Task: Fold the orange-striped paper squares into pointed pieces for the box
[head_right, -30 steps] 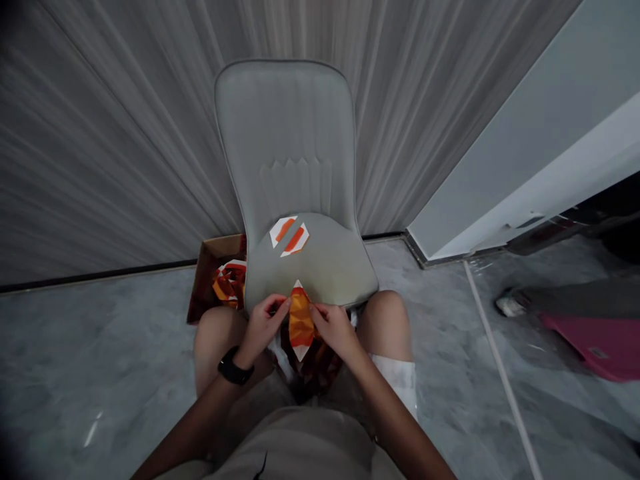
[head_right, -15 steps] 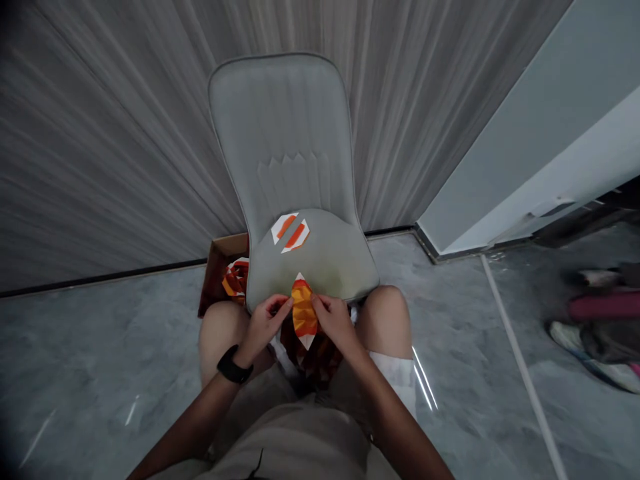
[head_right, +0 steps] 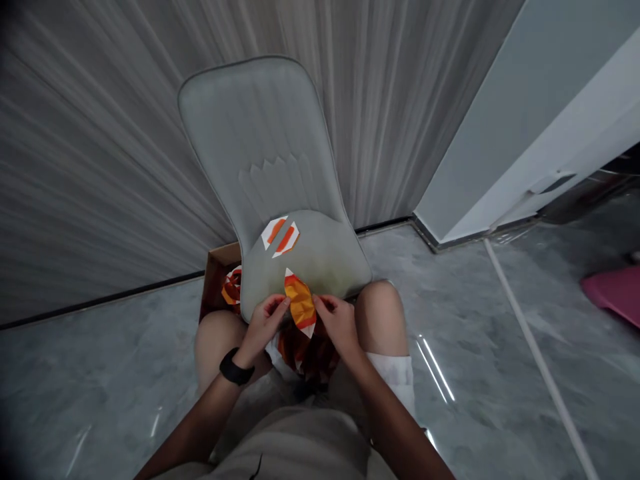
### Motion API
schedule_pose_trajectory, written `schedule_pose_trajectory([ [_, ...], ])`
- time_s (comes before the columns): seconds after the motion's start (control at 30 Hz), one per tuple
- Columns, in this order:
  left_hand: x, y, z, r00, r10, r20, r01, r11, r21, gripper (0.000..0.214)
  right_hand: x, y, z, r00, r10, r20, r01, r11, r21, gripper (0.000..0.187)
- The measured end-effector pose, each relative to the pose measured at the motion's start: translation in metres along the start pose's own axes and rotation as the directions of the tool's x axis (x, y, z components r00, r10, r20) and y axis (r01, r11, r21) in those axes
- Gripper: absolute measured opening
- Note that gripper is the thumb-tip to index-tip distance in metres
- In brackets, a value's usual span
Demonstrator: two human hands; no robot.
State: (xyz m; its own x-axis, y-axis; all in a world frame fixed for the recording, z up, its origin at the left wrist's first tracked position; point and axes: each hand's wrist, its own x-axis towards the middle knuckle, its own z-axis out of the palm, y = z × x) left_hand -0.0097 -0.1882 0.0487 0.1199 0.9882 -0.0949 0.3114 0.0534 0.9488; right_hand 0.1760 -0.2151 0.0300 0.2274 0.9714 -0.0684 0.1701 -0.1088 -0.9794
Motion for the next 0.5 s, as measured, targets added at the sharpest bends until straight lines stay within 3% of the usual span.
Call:
schedule_pose_trajectory([
  [0.13,0.000,0.002,0.004,0.999,-0.011,0.034,0.013,0.999,-0.052,0.040,-0.005,-0.002,-0.003,0.998,-0.012,0.054,0.015,0.998,-0.057,0.037],
  [0.27,-0.005,-0.002,0.005,0.996,-0.044,0.082,0.051,0.995,-0.081,0.041,-0.009,-0.004,0.002,1.000,-0.014,0.027,0.017,0.995,-0.095,0.040],
  [0.5,-0.014,-0.018,-0.011,0.991,0.020,0.129,-0.012,0.998,-0.064,0.040,-0.008,-0.009,0.014,0.994,-0.001,0.106,0.012,0.994,-0.105,0.047],
])
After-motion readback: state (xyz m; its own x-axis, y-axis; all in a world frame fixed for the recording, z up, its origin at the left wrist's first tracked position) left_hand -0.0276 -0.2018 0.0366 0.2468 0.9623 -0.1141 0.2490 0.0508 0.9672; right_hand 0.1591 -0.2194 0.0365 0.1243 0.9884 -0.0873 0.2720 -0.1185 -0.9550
